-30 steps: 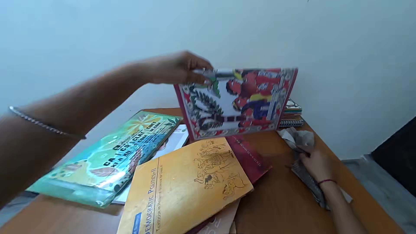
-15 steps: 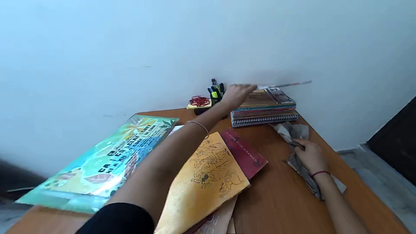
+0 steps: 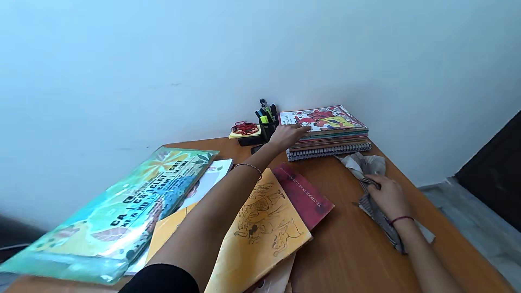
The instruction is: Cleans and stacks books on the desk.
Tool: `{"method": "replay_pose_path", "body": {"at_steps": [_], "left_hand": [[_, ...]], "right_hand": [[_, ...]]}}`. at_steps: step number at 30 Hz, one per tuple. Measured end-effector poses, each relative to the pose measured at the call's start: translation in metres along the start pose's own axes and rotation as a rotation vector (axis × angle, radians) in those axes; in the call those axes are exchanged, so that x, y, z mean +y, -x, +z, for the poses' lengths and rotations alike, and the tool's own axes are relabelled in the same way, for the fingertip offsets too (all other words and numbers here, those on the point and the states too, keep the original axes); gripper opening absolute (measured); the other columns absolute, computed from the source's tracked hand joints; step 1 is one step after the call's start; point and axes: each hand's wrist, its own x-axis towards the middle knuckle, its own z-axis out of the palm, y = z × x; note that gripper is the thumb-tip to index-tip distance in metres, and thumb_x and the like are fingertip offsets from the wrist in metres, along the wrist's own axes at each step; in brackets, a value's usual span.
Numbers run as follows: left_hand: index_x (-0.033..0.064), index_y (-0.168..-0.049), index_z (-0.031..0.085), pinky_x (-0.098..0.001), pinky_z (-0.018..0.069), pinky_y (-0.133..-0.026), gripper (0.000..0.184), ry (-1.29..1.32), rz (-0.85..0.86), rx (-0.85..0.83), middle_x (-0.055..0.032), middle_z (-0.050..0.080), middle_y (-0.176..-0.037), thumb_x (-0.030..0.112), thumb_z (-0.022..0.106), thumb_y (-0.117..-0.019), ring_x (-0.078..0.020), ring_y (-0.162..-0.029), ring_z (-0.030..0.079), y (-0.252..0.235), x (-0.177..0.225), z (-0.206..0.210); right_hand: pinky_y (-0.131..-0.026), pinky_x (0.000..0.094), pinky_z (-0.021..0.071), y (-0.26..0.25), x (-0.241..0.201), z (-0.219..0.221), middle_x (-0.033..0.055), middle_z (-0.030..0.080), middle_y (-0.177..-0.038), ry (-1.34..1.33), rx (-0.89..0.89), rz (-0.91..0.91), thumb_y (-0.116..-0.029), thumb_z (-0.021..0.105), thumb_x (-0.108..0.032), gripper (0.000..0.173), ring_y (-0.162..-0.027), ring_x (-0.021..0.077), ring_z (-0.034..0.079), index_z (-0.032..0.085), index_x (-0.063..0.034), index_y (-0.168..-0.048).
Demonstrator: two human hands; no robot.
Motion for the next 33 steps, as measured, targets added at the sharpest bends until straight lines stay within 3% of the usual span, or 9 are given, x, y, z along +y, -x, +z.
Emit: {"method": "replay_pose_path", "body": {"at_steps": [11, 15, 18, 25, 33], "left_hand": [[0.0079, -0.136, 0.066, -0.0621, 0.0521, -0.088, 0.035, 0.026, -0.04, -0.047, -0.0222, 0.07, -0.122, 0.021, 0.048, -0.109, -0.0443, -0.109, 0.069, -0.011, -0.003, 0.006], [0.007, -0.138, 0.064, -0.0615, 0.0496, -0.096, 0.036, 0.058, -0.013, -0.097, -0.021, 0.067, -0.13, 0.02, 0.046, -0.1096, -0.043, -0.119, 0.065, -0.012, -0.006, 0.003], [0.0037, -0.135, 0.065, -0.06, 0.0486, -0.1, 0.035, 0.065, 0.034, -0.059, -0.0218, 0.067, -0.131, 0.018, 0.047, -0.1091, -0.0431, -0.123, 0.063, -0.011, -0.009, 0.006], [0.0012, -0.129, 0.068, -0.0578, 0.0524, -0.097, 0.032, 0.044, 0.152, 0.084, -0.0214, 0.07, -0.125, 0.015, 0.051, -0.1064, -0.0426, -0.117, 0.067, -0.01, -0.018, 0.02], [0.0083, -0.136, 0.066, -0.0602, 0.0475, -0.102, 0.037, 0.124, -0.011, -0.014, -0.0186, 0.066, -0.134, 0.023, 0.046, -0.1094, -0.0412, -0.129, 0.059, -0.013, -0.012, 0.015]], "right_hand": [[-0.105, 0.0612, 0.0421, -0.003, -0.002, 0.002, 0.0154, 0.067, -0.137, 0.014, 0.003, 0.001, -0.1013, 0.059, -0.004, 0.03, -0.128, 0.0399, 0.059, 0.073, -0.007, -0.127], [-0.104, 0.0616, 0.043, -0.004, 0.0, 0.004, 0.0168, 0.067, -0.136, 0.015, 0.023, -0.02, -0.1006, 0.059, -0.002, 0.03, -0.127, 0.0411, 0.06, 0.073, -0.0057, -0.127], [-0.105, 0.0615, 0.0423, -0.005, -0.001, 0.004, 0.0157, 0.067, -0.137, 0.021, 0.014, -0.006, -0.1009, 0.059, -0.003, 0.03, -0.128, 0.0405, 0.059, 0.073, -0.0067, -0.127], [-0.102, 0.0619, 0.0439, -0.005, -0.005, 0.005, 0.0135, 0.066, -0.138, 0.026, 0.02, 0.025, -0.101, 0.059, -0.005, 0.031, -0.128, 0.0399, 0.059, 0.073, -0.0085, -0.128], [-0.101, 0.0625, 0.0442, -0.008, -0.002, 0.01, 0.0158, 0.069, -0.133, 0.026, 0.06, -0.01, -0.1006, 0.059, -0.004, 0.029, -0.124, 0.042, 0.061, 0.074, -0.0064, -0.125]]}}
